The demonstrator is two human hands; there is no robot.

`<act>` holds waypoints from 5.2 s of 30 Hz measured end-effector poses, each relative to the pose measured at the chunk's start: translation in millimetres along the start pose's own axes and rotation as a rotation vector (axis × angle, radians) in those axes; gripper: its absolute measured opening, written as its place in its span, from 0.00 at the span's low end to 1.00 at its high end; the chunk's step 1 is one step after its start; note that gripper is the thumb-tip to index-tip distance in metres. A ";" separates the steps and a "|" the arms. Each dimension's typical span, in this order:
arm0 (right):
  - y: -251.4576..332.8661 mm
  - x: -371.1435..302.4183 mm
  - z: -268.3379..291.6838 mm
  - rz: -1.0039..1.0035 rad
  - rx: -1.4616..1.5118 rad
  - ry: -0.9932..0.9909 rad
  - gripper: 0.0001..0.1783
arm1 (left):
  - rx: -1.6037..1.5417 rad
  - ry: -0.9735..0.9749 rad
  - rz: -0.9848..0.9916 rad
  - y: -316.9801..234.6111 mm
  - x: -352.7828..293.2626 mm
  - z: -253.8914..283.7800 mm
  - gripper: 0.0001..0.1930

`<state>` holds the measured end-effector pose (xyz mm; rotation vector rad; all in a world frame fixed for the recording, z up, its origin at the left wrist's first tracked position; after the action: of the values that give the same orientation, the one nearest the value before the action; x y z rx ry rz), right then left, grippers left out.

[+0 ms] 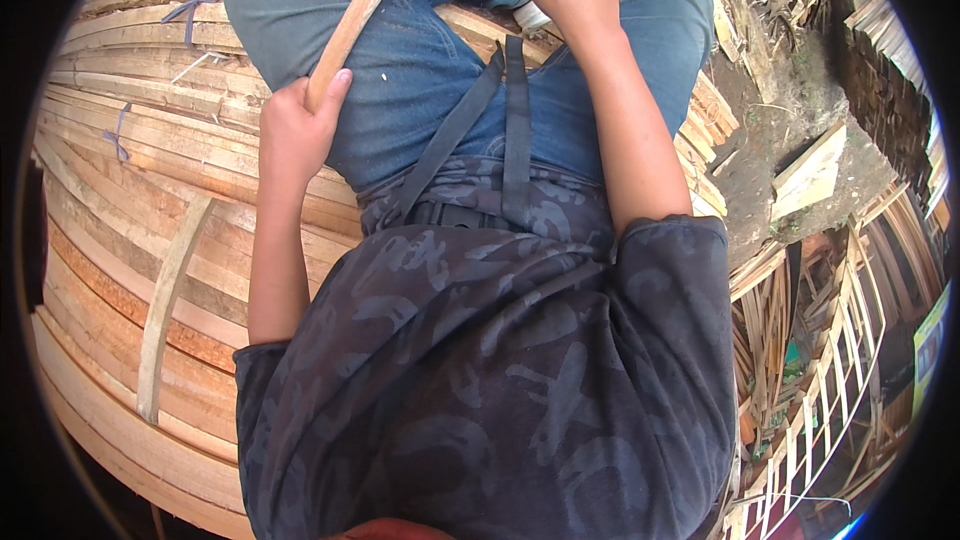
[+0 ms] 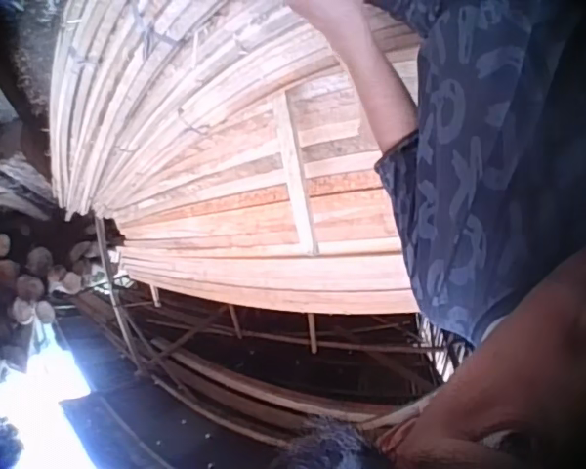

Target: The person sits on the ground and uses a curved knife to shave thin strips of bamboo. They hold the bamboo strip against their leg and repeatedly scrape the blade along its length to remove the outer layer, producing fine wood shavings.

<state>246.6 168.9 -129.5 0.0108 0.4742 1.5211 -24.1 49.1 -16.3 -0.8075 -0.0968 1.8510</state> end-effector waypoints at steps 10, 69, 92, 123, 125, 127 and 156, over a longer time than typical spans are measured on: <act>-27.1 70.5 13.7 0.019 -0.270 -0.148 0.11 | -0.107 0.051 0.038 -1.7 1.8 1.5 0.30; 20.7 -9.0 26.3 0.030 0.103 0.109 0.14 | -0.414 0.109 0.335 1.9 -36.2 3.4 0.18; -27.1 113.1 -22.9 -0.059 -0.156 -0.215 0.15 | -0.476 0.130 0.266 6.3 -12.8 -7.5 0.24; 26.6 -9.1 27.6 0.286 -0.213 -0.043 0.18 | -0.598 0.216 0.402 11.1 4.8 0.7 0.30; 37.6 -1.9 36.2 0.166 -0.231 0.098 0.12 | -0.602 0.224 0.414 13.5 5.1 0.3 0.30; 38.3 6.8 28.9 0.146 -0.217 0.057 0.12 | -0.609 0.233 0.402 12.3 6.8 0.4 0.30; 15.1 -23.8 1.0 -0.107 0.585 0.322 0.23 | -0.767 0.936 0.477 41.6 28.6 44.8 0.29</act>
<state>233.1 147.5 -117.2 0.1949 1.1473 1.2372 -88.5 68.7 -13.2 -2.3184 -0.0076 1.6506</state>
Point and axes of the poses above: each hand's wrist, its own x-axis towards the middle knuckle, its own z-axis out of the back of the hand, y = z × x, the point moved 1 cm from there along x, towards the middle knuckle, and after that the axes turned 5 degrees about -x, right-handed, at the moved point
